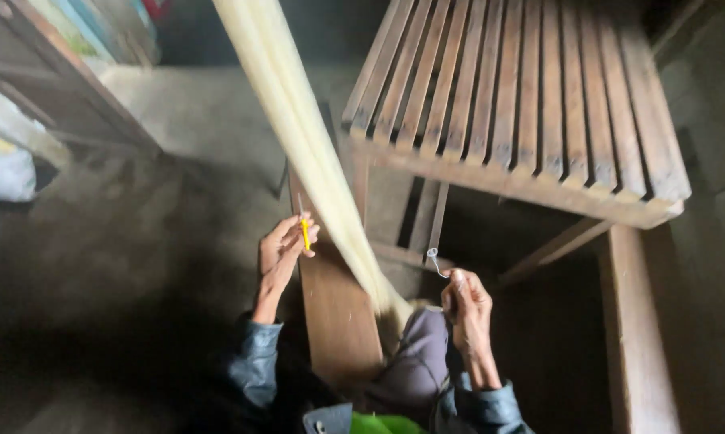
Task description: Repairing or weaving a fine-mesh fishing net using a netting needle and scissors.
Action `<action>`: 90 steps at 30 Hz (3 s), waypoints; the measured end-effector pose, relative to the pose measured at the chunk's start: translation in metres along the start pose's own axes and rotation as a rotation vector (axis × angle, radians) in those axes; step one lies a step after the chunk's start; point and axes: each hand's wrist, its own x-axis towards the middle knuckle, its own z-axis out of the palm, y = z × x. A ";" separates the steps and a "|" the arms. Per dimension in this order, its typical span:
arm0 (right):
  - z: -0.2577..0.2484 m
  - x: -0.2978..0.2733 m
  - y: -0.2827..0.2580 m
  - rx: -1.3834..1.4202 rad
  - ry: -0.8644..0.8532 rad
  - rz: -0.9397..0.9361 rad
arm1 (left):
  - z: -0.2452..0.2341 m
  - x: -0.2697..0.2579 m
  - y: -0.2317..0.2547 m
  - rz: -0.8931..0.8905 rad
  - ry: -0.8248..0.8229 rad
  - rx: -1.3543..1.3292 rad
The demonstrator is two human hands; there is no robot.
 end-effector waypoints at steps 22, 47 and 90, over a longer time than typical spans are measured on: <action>-0.055 -0.099 0.158 -0.258 -0.238 0.436 | -0.021 -0.080 -0.294 -0.072 0.163 0.775; -0.053 -0.094 0.142 -0.020 -0.007 0.500 | -0.020 -0.049 -0.303 -0.215 0.037 0.380; -0.087 -0.089 0.071 0.404 0.148 0.386 | 0.095 -0.182 -0.146 -0.461 -0.664 0.317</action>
